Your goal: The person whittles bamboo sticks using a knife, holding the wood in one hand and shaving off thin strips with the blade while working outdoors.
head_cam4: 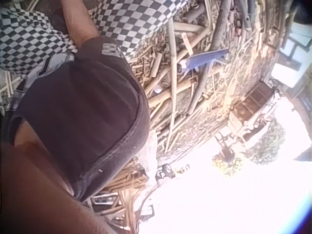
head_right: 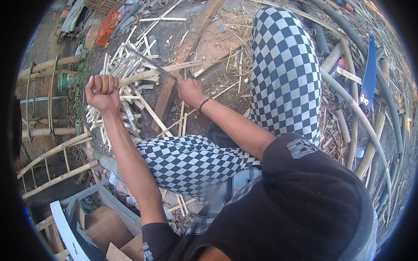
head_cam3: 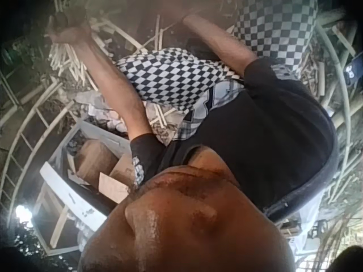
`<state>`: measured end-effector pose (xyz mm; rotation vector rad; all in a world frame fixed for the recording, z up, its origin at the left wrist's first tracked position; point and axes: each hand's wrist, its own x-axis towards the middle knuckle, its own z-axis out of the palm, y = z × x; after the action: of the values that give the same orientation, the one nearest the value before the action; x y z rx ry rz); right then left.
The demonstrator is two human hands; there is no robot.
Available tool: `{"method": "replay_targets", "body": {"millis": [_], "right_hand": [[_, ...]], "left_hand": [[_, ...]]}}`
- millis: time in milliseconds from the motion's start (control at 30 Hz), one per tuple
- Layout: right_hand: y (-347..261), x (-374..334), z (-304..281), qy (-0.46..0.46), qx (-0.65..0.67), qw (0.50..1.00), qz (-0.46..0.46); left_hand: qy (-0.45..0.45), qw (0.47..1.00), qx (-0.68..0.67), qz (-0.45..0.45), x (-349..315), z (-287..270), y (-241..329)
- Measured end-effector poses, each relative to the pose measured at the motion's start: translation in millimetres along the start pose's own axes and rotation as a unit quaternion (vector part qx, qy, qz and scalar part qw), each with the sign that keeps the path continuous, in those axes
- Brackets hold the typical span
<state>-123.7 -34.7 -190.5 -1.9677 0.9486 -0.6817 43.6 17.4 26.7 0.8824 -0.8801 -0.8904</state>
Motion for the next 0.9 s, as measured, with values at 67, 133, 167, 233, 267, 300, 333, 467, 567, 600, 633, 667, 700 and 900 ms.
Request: {"method": "replay_targets", "body": {"millis": [67,133,167,233,267,300,333,467,567,600,633,667,700,900], "right_hand": [[39.3,0.5,5.7,-0.031,-0.035,0.995,0.093],[44.3,-2.6,-2.8,-0.045,-0.072,0.991,0.105],[37.0,3.1,3.7,-0.048,-0.053,0.988,0.138],[-5.3,2.5,-1.5,-0.055,-0.037,0.991,0.116],[-20.3,2.3,-7.8,-0.057,-0.021,0.994,0.093],[-32.4,0.2,-13.1,-0.059,-0.022,0.994,0.094],[-42.3,-1.4,-17.3,-0.070,-0.011,0.997,0.038],[16.1,-2.4,6.1,-0.035,-0.020,0.996,0.082],[88.6,1.5,17.4,-0.013,-0.024,0.983,0.181],[80.9,6.7,17.8,-0.029,-0.043,0.980,0.191],[69.6,6.0,15.0,-0.047,-0.064,0.975,0.207],[54.3,6.2,16.7,-0.054,-0.033,0.979,0.194],[28.5,6.6,13.4,-0.062,-0.003,0.982,0.178],[5.3,4.1,-8.4,-0.059,0.000,0.998,-0.002]], "left_hand": [[0.033,0.999,0.018,0.006,3.0,-2.7,-0.9],[0.051,0.999,0.006,0.004,2.6,-3.8,-1.3],[0.059,0.998,0.009,0.010,4.0,-4.4,-0.8],[0.061,0.998,0.001,0.010,0.3,-4.4,0.3],[0.061,0.998,-0.002,0.009,2.2,-3.1,-0.9],[0.065,0.998,0.002,0.010,1.7,-3.0,0.5],[0.070,0.997,0.006,0.010,1.4,-3.1,2.0],[0.006,1.000,0.004,0.009,5.4,-5.9,0.2],[0.027,1.000,0.001,0.013,4.3,-6.1,-3.0],[0.038,0.999,-0.001,0.015,4.4,-7.6,-2.4],[0.031,0.999,-0.005,0.012,2.5,-7.5,-2.8],[0.031,0.999,-0.006,0.010,2.2,-7.1,-3.8],[0.032,0.999,0.000,0.010,1.6,-6.6,-2.4],[0.023,1.000,0.003,0.007,4.6,-0.3,-0.4]]}}
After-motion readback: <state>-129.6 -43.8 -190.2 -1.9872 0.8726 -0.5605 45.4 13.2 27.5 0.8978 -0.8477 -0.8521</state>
